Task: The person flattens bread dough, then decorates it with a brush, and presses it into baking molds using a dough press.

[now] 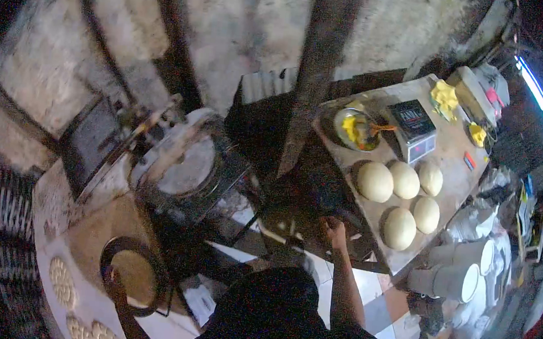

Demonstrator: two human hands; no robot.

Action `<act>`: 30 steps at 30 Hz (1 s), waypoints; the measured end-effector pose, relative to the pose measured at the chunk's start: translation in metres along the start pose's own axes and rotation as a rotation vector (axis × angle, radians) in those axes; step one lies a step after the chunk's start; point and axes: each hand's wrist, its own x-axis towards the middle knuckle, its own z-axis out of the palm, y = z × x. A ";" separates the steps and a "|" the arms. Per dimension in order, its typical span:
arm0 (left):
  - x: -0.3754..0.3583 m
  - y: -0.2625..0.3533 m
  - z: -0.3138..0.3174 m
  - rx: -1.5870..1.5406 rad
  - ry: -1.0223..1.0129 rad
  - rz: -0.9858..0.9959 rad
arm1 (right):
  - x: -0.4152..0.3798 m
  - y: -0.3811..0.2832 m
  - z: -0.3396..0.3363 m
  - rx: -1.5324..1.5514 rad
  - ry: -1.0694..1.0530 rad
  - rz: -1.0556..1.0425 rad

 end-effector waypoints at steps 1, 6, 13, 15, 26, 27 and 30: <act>-0.005 -0.028 0.005 -0.072 0.005 -0.012 | 0.020 -0.003 -0.023 -0.045 -0.023 0.006; -0.122 0.039 0.126 -0.569 0.020 -0.382 | 0.169 -0.063 -0.107 -0.472 0.269 -0.261; -0.218 0.171 0.158 0.081 -0.599 -0.670 | 0.376 -0.085 -0.146 -0.893 0.406 -0.109; -0.230 0.249 0.122 0.319 -0.512 0.016 | 0.389 -0.083 -0.130 -1.033 0.478 -0.108; -0.238 0.209 0.150 0.227 -0.529 -0.146 | 0.377 -0.091 -0.137 -0.807 0.448 -0.257; -0.237 0.203 0.155 0.207 -0.602 -0.256 | 0.376 -0.083 -0.137 -0.873 0.368 -0.228; -0.212 0.233 0.173 0.135 -0.743 -0.362 | 0.389 -0.051 -0.145 -0.971 0.219 -0.195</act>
